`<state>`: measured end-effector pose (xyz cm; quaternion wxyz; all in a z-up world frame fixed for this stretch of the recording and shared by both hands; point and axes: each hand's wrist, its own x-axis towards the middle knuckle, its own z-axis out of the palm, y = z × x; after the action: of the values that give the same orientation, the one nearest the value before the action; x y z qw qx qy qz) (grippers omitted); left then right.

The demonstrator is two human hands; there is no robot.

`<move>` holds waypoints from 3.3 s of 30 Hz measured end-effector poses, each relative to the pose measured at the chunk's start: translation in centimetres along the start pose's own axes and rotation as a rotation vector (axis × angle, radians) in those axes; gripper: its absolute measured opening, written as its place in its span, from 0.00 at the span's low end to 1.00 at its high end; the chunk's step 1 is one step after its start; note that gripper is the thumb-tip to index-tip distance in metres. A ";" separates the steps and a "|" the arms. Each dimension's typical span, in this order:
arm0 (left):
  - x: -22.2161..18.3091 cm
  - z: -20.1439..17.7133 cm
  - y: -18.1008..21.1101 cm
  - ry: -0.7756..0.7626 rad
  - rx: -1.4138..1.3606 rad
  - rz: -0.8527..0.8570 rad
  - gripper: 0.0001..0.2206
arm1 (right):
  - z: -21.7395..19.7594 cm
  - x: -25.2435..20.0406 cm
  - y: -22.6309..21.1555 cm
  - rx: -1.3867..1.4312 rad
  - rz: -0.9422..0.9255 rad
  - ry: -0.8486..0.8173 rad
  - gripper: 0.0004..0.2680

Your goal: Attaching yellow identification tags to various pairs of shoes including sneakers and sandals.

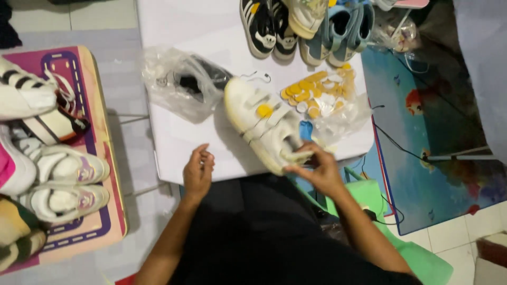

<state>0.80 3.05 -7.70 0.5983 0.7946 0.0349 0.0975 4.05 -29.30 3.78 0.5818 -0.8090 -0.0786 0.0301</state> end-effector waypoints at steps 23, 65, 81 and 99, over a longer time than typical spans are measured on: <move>24.2 9.9 9.4 -0.248 0.145 0.283 0.37 | 4.9 30.3 -0.3 -0.923 -0.364 0.334 0.19; -1.0 5.8 1.3 -0.263 0.260 0.360 0.04 | 9.2 0.1 7.4 -0.363 -0.484 -0.121 0.04; -2.0 3.6 -0.8 -0.274 0.234 0.298 0.04 | 10.3 -0.7 5.6 -0.393 -0.470 -0.129 0.01; -2.2 0.6 -0.4 -0.158 0.161 0.328 0.05 | 9.9 0.0 7.5 -0.407 -0.506 -0.122 0.01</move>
<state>-1.24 2.24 -8.44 0.5097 0.8401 -0.1346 0.1280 3.31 -22.35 -6.46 0.3916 -0.8600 -0.3162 -0.0835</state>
